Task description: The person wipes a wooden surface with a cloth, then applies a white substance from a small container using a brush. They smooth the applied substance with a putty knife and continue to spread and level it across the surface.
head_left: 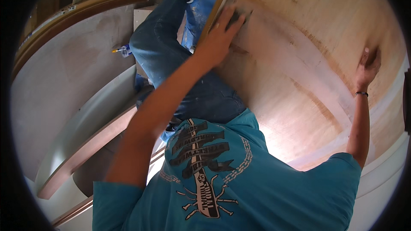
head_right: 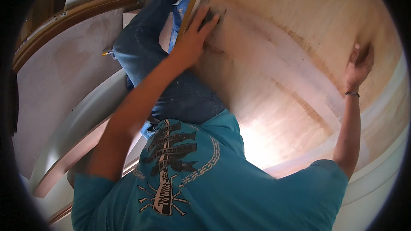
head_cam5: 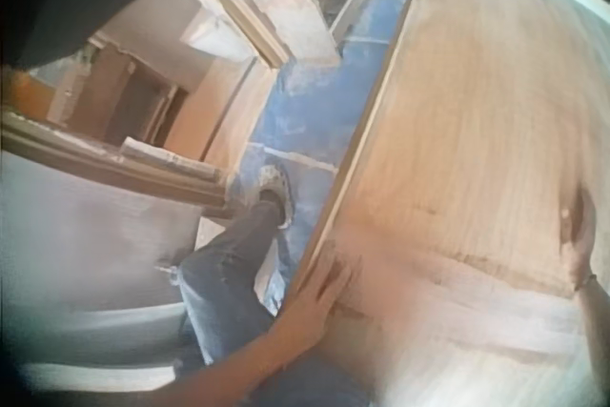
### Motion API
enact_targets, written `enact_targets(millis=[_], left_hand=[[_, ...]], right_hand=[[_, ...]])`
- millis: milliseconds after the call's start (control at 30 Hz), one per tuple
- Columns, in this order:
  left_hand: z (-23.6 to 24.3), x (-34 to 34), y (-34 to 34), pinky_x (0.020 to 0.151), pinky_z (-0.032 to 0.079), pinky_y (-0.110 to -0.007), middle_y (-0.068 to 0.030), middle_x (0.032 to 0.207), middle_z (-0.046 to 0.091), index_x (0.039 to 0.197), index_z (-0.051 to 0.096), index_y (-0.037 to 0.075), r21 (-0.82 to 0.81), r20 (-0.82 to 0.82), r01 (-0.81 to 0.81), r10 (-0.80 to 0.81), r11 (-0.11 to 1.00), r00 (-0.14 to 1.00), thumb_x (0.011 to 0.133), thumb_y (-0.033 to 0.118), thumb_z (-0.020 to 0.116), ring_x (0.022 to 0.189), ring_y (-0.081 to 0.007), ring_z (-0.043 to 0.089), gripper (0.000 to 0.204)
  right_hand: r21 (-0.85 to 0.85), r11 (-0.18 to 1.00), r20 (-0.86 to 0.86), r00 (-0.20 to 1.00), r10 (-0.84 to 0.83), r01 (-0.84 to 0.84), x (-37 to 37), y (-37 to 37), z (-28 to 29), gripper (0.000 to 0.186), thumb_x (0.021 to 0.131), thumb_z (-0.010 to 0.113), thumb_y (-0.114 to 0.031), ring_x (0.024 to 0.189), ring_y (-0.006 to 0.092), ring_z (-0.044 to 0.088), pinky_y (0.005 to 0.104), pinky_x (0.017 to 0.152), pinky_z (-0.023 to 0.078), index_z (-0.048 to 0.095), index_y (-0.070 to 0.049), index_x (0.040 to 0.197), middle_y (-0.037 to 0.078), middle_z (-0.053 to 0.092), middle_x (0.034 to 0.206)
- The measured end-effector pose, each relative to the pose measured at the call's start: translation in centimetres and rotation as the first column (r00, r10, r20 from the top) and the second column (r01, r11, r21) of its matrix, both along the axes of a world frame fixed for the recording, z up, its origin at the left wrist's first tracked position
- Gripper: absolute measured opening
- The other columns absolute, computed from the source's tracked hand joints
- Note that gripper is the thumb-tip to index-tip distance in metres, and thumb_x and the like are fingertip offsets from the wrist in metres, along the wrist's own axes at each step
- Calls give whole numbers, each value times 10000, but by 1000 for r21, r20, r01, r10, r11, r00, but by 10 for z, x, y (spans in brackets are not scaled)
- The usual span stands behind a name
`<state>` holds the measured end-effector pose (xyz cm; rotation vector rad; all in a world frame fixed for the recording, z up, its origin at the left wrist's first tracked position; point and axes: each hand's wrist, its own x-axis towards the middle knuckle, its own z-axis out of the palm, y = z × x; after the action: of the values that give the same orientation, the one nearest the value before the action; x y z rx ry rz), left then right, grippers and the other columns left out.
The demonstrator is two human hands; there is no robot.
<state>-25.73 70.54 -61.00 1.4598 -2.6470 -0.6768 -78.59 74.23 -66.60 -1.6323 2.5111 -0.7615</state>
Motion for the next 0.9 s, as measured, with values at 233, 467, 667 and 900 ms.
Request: enact_targets(millis=[233,467,667,900], left_hand=[[-7,-18,-19,1144,483,-434,-176,1665,297,1544,503,149,53,-32,-7,8,999,999,774,-184,574,1521,-417,333,842],[-14,-55,-57,1248,355,-413,-212,1647,323,1513,527,112,113,-162,-65,83,991,983,846,-100,560,1552,-411,288,700],[-38,-84,57,1247,293,-551,-244,1686,263,1570,405,12,33,-218,285,-272,958,937,931,41,530,1564,-447,248,652],[-28,-74,-6,1283,258,-512,-210,1720,209,1610,386,119,-32,-152,-121,115,992,982,963,27,509,1592,-387,217,665]], right_hand=[[-69,997,58,998,25,-21,-13,-3,-11,838,978,638,-618,1388,415,501,484,1170,417,510,48,1470,273,518,1501],[-63,998,-5,1000,22,-22,-12,-6,-14,843,971,636,-634,1375,428,507,495,1166,417,524,46,1456,266,553,1470],[-68,998,-6,1000,-4,4,-4,-5,-5,819,977,637,-618,1382,421,502,503,1180,394,528,42,1451,267,555,1471],[-83,994,-30,997,71,-73,-11,-4,-10,809,981,629,-619,1367,416,517,507,1165,400,529,34,1448,253,565,1464]])
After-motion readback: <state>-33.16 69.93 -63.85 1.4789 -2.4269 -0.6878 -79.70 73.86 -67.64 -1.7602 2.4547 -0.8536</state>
